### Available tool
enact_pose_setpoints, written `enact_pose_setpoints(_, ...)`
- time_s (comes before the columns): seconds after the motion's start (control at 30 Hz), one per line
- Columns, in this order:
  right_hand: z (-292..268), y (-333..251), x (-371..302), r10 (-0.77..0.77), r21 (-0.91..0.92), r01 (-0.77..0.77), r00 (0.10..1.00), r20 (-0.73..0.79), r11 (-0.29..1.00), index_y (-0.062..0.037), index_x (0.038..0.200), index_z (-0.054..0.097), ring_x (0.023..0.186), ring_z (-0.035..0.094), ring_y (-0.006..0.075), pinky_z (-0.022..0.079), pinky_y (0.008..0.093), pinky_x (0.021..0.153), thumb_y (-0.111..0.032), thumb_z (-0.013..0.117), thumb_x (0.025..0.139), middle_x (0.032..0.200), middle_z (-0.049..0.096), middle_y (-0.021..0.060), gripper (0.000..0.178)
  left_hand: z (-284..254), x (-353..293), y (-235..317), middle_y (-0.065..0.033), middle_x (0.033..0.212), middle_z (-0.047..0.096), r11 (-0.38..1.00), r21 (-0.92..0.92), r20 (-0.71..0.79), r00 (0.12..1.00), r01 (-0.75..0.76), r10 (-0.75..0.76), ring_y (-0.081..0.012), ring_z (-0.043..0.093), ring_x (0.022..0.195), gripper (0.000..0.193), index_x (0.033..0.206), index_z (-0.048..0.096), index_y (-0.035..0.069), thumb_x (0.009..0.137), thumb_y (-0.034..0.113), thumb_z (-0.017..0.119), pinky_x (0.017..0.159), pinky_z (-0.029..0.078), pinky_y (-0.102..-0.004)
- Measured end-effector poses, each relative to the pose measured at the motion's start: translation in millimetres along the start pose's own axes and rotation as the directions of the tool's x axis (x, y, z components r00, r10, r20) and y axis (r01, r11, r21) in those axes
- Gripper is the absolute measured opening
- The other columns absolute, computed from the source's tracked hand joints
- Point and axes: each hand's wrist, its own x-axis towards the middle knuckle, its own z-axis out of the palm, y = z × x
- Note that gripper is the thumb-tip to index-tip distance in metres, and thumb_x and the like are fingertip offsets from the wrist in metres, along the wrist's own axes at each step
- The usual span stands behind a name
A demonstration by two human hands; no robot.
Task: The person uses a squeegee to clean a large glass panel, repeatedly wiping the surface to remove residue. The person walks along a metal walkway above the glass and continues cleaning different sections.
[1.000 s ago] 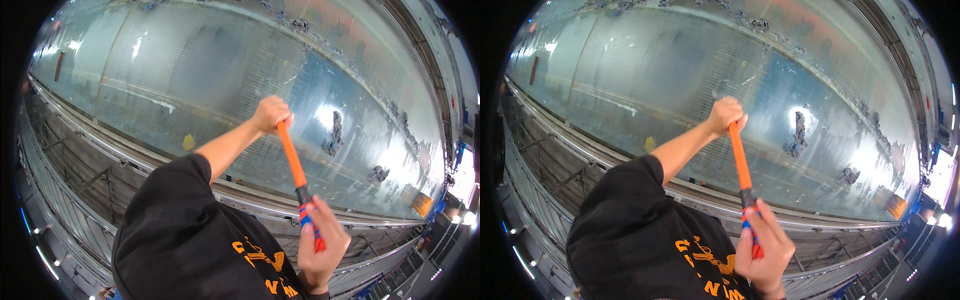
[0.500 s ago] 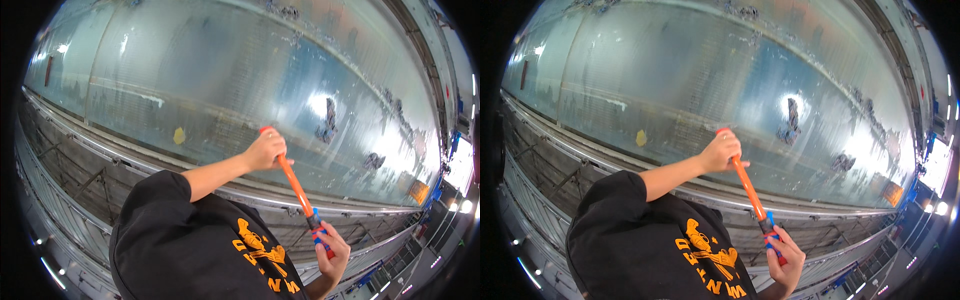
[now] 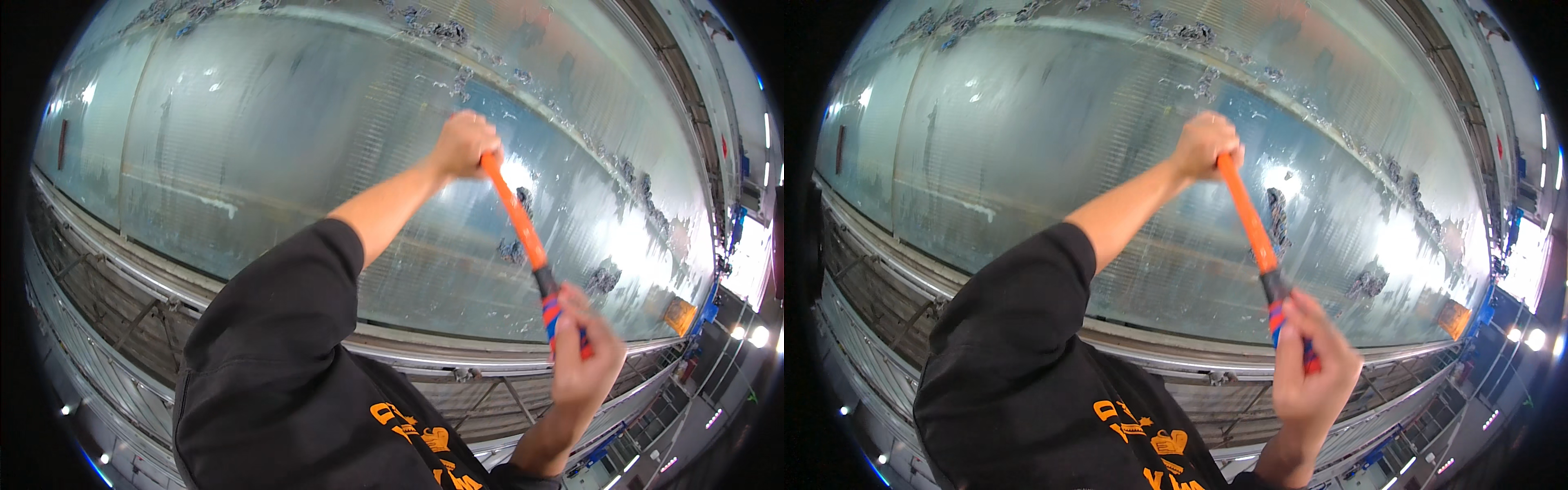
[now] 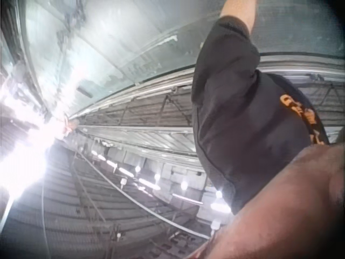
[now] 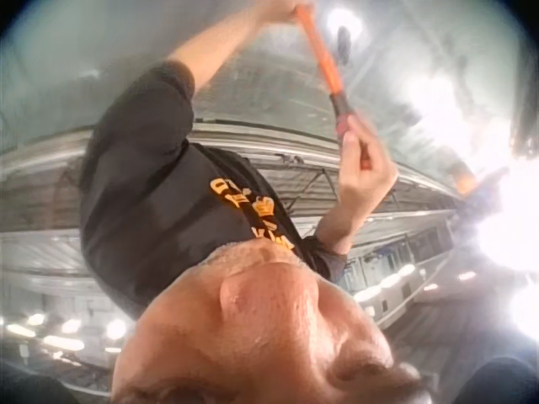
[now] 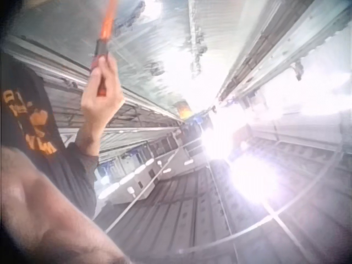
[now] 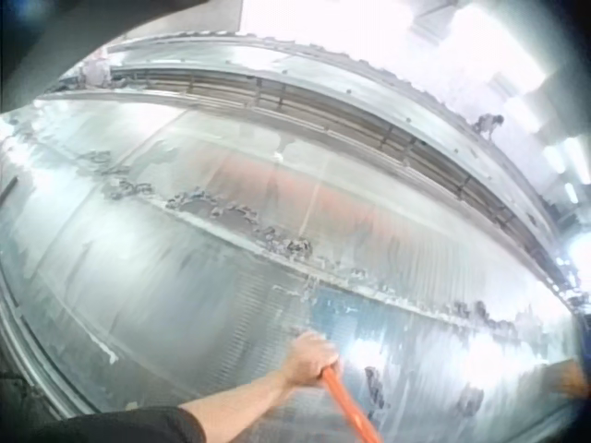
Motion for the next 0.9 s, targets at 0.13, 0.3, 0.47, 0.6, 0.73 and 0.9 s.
enact_pose_setpoints(0.13,6.4,-20.1,90.8,0.078,0.075,-0.076,0.997,-0.017,0.994,0.0061,0.113,0.080,0.096,0.078,0.0235,0.060,0.0355,0.089,-0.004,0.067,0.099,0.118,0.081,0.0226,0.022,26.0,57.7,-64.7,-0.0019,0.064,0.058,0.993,0.049,0.054,0.992,0.111,-0.114,-0.0268,0.062,0.069,0.018,0.064,0.063,0.018,0.076,0.017,0.076,0.073,0.048,-0.0420)
enact_pose_setpoints(0.3,-11.1,49.5,35.5,-0.029,0.067,0.024,0.997,0.067,0.997,0.0041,0.115,0.081,0.071,0.063,0.0077,0.051,0.0245,0.062,-0.005,0.070,0.098,0.123,0.080,0.0166,0.023,2.9,7.5,-8.3,-0.0041,0.066,0.056,0.995,0.080,0.023,0.998,0.060,-0.062,-0.0290,0.060,0.069,0.032,0.061,0.051,0.014,0.082,0.013,0.075,0.075,0.049,-0.0436)
enact_pose_setpoints(0.47,-43.3,107.8,-135.6,-0.026,0.210,-0.014,0.983,0.184,0.978,0.0063,0.123,0.077,0.087,0.068,0.0121,0.055,0.0283,0.076,-0.012,0.078,0.093,0.130,0.076,0.0234,0.035,-62.7,-122.3,151.4,-0.0061,0.087,0.062,0.978,-0.052,0.259,0.949,0.202,-0.182,-0.0308,0.065,0.090,0.023,0.081,0.066,0.016,0.078,0.028,0.084,0.081,0.051,-0.0437)
enact_pose_setpoints(0.6,-76.5,148.5,-263.2,0.041,0.401,-0.148,0.964,0.264,0.904,0.0163,0.133,0.068,0.125,0.069,0.0278,0.053,0.0404,0.108,-0.033,0.087,0.086,0.135,0.072,0.0268,0.071,-118.3,-199.6,277.0,-0.0057,0.096,0.063,0.926,-0.142,0.400,0.876,0.351,-0.270,-0.0304,0.064,0.092,0.030,0.091,0.069,0.013,0.083,0.035,0.088,0.082,0.051,-0.0440)
enact_pose_setpoints(0.73,-57.4,156.1,-325.7,0.080,0.335,-0.227,0.913,0.400,0.914,0.0068,0.136,0.071,0.100,0.074,0.0222,0.060,0.0337,0.088,-0.016,0.081,0.086,0.141,0.070,0.0223,0.056,-153.9,-259.4,313.3,-0.0050,0.083,0.062,0.960,0.049,0.511,0.819,0.276,-0.262,-0.0310,0.063,0.082,0.025,0.078,0.066,0.014,0.082,0.031,0.083,0.076,0.050,-0.0437)
enact_pose_setpoints(0.9,22.1,129.2,-306.5,-0.003,0.395,-0.147,0.935,0.355,0.907,0.0068,0.136,0.071,0.073,0.070,0.0103,0.055,0.0244,0.059,0.003,0.065,0.091,0.136,0.072,0.0229,0.046,-191.8,-236.2,245.8,-0.0057,0.068,0.056,0.955,0.248,0.233,0.947,0.161,-0.220,-0.0310,0.061,0.068,0.032,0.061,0.058,0.016,0.081,0.030,0.079,0.069,0.048,-0.0437)
